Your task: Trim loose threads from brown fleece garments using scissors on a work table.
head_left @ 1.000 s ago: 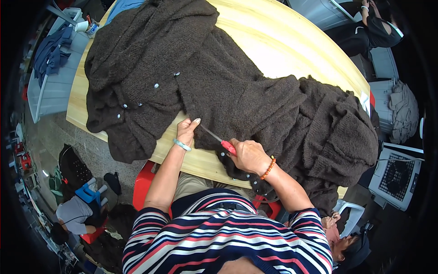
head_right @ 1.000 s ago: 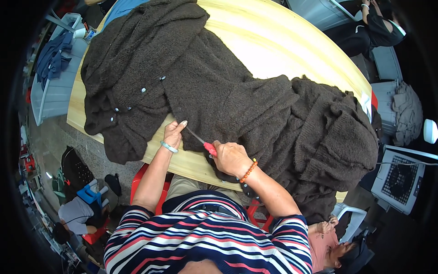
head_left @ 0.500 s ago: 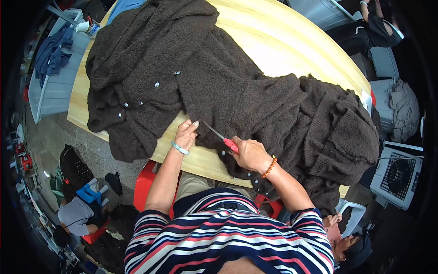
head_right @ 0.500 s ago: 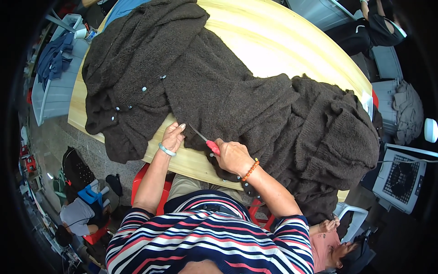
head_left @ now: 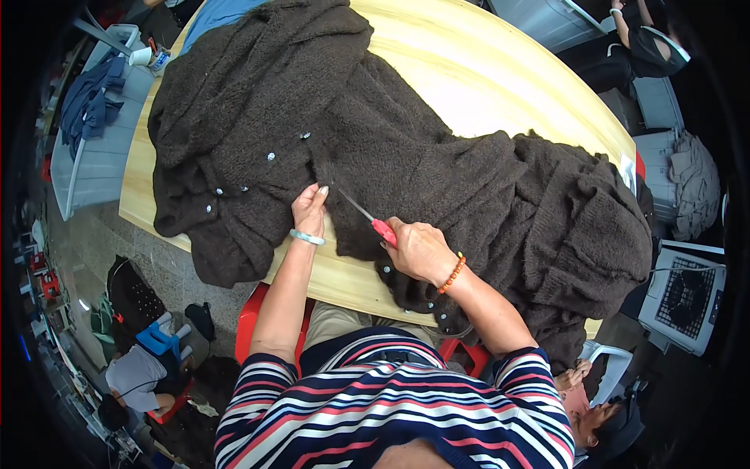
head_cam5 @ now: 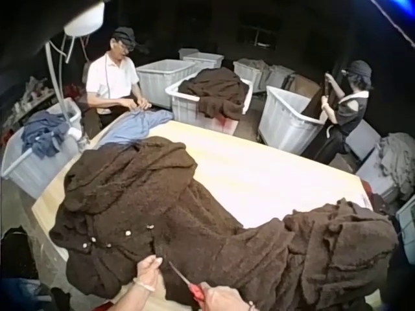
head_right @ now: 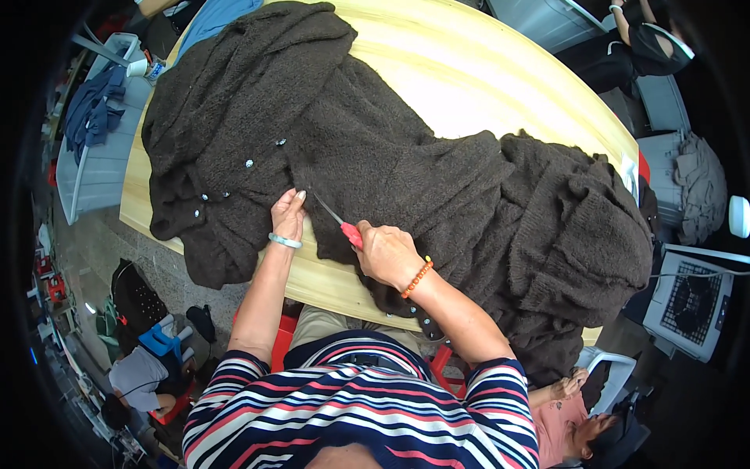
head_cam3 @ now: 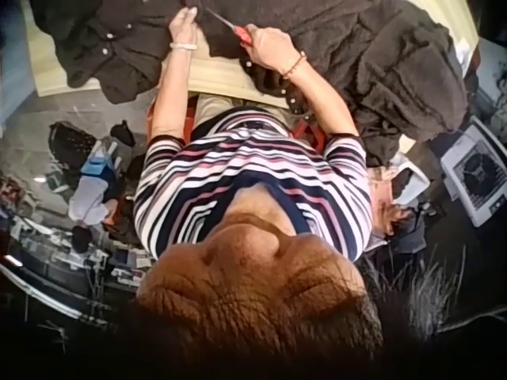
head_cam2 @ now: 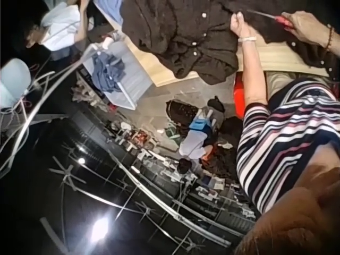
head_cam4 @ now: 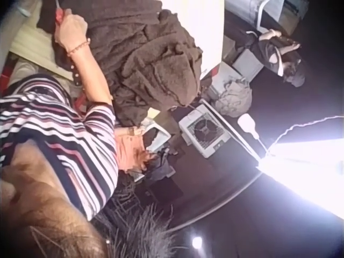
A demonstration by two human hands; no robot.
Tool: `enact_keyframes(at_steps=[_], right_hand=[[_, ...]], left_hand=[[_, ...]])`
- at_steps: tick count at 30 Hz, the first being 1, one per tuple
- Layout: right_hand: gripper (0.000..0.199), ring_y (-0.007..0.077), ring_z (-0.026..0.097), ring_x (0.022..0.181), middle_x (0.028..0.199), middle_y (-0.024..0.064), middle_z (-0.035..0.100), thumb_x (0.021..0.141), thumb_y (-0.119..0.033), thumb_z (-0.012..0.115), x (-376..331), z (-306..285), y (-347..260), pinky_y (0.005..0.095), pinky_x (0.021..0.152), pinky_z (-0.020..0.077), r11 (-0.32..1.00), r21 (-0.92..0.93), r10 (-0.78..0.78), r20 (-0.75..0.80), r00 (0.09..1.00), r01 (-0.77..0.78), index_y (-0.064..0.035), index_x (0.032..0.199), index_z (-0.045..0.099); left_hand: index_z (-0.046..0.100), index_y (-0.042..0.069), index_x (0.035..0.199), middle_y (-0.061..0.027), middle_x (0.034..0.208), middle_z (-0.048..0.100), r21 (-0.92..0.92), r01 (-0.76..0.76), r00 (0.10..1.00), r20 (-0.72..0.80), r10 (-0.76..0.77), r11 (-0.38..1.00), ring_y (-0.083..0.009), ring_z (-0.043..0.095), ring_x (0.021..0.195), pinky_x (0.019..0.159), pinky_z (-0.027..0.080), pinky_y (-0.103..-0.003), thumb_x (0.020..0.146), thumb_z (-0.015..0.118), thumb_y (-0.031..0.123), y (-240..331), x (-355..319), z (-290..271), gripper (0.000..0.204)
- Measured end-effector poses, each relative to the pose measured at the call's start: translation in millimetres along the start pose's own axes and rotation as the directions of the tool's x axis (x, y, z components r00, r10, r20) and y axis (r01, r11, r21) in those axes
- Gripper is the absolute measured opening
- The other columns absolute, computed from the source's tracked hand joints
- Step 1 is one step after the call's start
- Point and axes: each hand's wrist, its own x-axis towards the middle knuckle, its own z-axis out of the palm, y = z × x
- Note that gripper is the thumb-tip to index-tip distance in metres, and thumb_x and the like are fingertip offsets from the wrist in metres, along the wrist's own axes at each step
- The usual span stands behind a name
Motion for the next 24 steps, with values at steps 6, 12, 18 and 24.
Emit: enact_keyframes(at_steps=[6,12,18,24], right_hand=[[0.023,0.0396,0.067,0.074,0.072,0.0232,0.066,0.088,-0.022,0.058,8,-4,-2,0.0485,0.066,0.054,0.999,0.004,-0.035,0.076,0.996,0.035,-0.0004,0.096,0.057],[0.03,0.0412,0.066,0.075,0.075,0.0238,0.065,0.086,-0.026,0.062,11,-1,-1,0.0502,0.068,0.0528,1.0,0.006,-0.029,0.118,0.993,0.028,-0.0031,0.105,0.058],[0.03,0.0398,0.067,0.078,0.076,0.0231,0.066,0.087,-0.026,0.062,0,-6,7,0.049,0.07,0.0534,1.0,0.031,-0.011,0.133,0.991,0.007,-0.0012,0.102,0.057],[0.028,0.0414,0.066,0.072,0.072,0.0234,0.065,0.087,-0.024,0.062,-17,-2,25,0.0501,0.067,0.0533,0.998,0.018,0.055,0.114,0.992,-0.057,-0.0055,0.107,0.056]], left_hand=[[0.066,0.0,0.105,-0.0022,0.099,0.068,0.106,-0.026,0.993,0.116,0.013,0.994,-0.006,0.06,0.086,0.077,0.047,-0.021,0.091,0.061,0.002,6,-5,-9,0.015],[0.066,0.005,0.1,0.0013,0.091,0.066,0.082,-0.051,0.984,0.174,0.037,0.995,-0.0036,0.058,0.076,0.065,0.044,-0.018,0.091,0.061,0.001,6,-2,-7,0.011],[0.066,0.008,0.095,0.0079,0.079,0.06,0.18,0.045,0.999,0.008,-0.047,0.983,0.0009,0.046,0.064,0.056,0.034,-0.017,0.09,0.065,0.006,4,-6,-11,0.006],[0.064,0.008,0.106,0.0018,0.091,0.066,0.081,0.277,0.958,-0.098,-0.269,0.958,-0.0048,0.059,0.075,0.065,0.044,-0.018,0.089,0.066,0.008,5,-32,-13,0.017]])
